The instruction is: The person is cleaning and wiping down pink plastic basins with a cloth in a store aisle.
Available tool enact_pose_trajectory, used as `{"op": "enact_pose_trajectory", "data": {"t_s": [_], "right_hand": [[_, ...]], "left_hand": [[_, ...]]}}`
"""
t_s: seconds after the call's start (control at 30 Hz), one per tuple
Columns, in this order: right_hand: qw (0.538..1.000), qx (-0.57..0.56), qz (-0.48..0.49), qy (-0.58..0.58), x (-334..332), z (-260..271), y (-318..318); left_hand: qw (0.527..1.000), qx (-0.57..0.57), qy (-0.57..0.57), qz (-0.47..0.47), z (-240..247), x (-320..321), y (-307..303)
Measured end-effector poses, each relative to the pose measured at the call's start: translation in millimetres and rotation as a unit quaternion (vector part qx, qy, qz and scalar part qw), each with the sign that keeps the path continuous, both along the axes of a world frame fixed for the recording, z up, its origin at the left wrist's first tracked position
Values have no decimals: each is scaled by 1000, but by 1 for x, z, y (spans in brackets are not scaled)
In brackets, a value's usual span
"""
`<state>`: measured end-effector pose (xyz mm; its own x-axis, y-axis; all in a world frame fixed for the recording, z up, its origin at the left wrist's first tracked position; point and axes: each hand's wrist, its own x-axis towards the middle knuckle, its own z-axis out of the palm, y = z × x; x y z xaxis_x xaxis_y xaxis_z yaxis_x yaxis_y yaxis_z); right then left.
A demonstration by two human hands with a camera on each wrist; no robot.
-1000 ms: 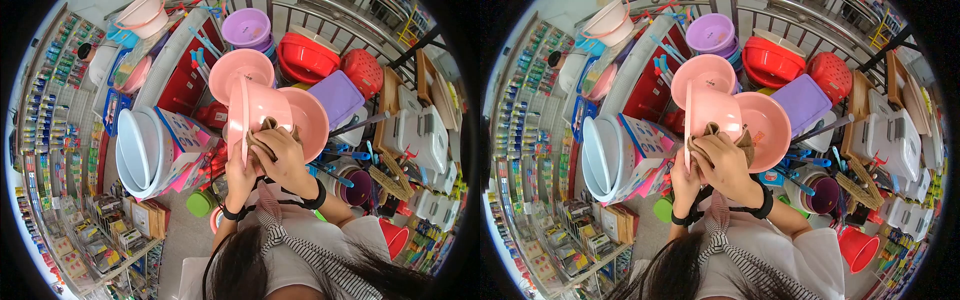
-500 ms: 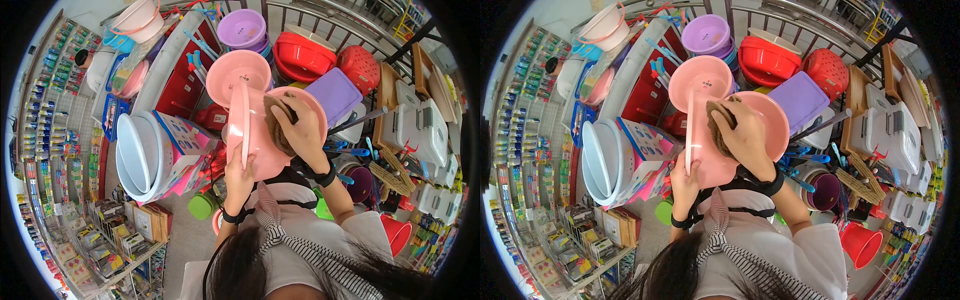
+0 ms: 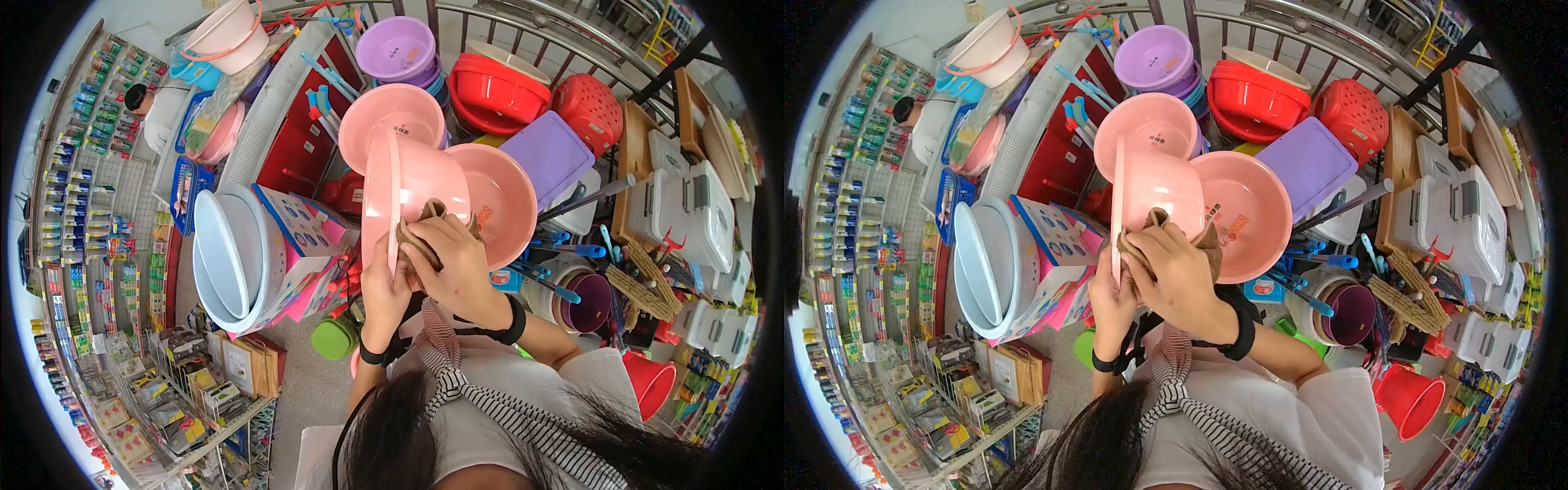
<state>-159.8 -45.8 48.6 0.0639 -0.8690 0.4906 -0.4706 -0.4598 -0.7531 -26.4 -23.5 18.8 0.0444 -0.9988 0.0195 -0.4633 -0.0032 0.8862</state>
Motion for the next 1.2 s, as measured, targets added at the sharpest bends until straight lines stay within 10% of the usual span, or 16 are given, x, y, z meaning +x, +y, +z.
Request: {"op": "enact_pose_trajectory", "data": {"t_s": [0.3,1.2], "right_hand": [[992,3,-119,-27,-18,4,-43],[988,109,-49,-95,-30,-1,-49]], "left_hand": [[996,-71,-27,-52,1,-12,5],[992,-61,-21,-105,-19,14,9]]}}
